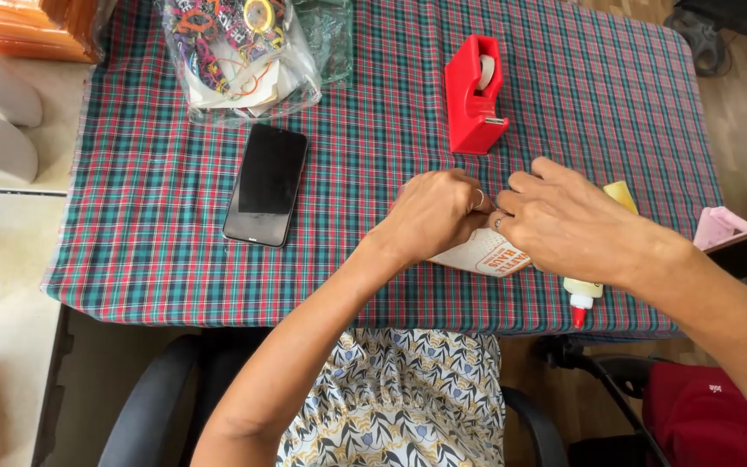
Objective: The person places stacks of orange paper bags into larger white paper outer bags, using their hands to align the edges and smooth the surface of the bags.
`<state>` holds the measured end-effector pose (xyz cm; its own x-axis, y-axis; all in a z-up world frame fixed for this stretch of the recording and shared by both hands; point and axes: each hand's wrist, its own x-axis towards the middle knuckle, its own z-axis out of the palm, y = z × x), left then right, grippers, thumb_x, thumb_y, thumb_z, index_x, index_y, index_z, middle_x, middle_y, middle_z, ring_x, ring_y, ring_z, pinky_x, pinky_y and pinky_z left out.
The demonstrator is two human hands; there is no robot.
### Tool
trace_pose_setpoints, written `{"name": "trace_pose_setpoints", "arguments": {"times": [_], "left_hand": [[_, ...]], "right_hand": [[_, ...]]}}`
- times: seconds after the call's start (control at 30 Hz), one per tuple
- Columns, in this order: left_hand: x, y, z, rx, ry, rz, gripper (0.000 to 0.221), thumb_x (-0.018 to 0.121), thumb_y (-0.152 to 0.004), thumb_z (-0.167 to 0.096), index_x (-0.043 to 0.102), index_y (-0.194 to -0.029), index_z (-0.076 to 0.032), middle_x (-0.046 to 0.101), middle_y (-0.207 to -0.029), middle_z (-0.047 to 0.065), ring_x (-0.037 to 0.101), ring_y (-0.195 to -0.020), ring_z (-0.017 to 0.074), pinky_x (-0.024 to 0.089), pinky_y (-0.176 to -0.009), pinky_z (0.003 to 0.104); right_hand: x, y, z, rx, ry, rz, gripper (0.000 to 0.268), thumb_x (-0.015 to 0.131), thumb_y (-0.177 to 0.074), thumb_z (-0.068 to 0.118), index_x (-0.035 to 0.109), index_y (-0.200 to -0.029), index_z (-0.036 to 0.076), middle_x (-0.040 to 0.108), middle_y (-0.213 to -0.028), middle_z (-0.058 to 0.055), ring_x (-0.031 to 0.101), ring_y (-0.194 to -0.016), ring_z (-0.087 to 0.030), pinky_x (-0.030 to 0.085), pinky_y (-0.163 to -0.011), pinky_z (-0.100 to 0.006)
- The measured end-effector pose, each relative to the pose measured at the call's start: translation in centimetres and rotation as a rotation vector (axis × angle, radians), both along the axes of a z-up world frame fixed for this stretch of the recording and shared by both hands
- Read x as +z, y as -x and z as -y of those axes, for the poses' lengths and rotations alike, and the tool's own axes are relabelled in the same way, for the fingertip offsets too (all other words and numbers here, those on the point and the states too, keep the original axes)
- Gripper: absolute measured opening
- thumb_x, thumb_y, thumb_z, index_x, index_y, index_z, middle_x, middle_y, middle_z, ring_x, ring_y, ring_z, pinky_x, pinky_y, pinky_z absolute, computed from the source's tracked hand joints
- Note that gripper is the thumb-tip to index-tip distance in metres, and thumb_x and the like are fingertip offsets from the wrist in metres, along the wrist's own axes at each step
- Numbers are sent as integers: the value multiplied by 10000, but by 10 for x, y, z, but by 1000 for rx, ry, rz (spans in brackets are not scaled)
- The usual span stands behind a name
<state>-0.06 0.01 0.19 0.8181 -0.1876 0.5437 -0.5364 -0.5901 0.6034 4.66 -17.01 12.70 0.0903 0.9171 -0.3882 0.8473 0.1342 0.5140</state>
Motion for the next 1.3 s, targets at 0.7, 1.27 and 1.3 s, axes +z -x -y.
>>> {"name": "trace_pose_setpoints", "arguments": {"times": [0.7,1.27,1.3], "left_hand": [[14,50,-10,-201,21,294,237,587,-1026,-100,751,-876,-16,690,-792,78,560,-716,290,416,-543,440],[28,60,-7,-177,96,259,200,719,-913,-83,746,-718,-48,710,-752,77,642,-724,247,490,-622,322],[24,58,-3,-165,92,234,182,724,-908,-88,754,-731,-55,717,-762,69,644,-729,241,492,-626,311]], "right_hand": [[7,-3,14,-226,45,-430,66,599,-993,216,542,-1025,220,593,-710,53,557,-722,-212,397,-721,-386],[-105,-40,57,-750,-374,-1682,400,833,-778,117,705,-1144,19,740,-1084,-132,722,-918,-234,614,-805,-425],[-119,-39,65,-763,-501,-1781,339,841,-777,126,705,-1049,-25,666,-1178,-169,700,-931,-235,620,-786,-416]]}}
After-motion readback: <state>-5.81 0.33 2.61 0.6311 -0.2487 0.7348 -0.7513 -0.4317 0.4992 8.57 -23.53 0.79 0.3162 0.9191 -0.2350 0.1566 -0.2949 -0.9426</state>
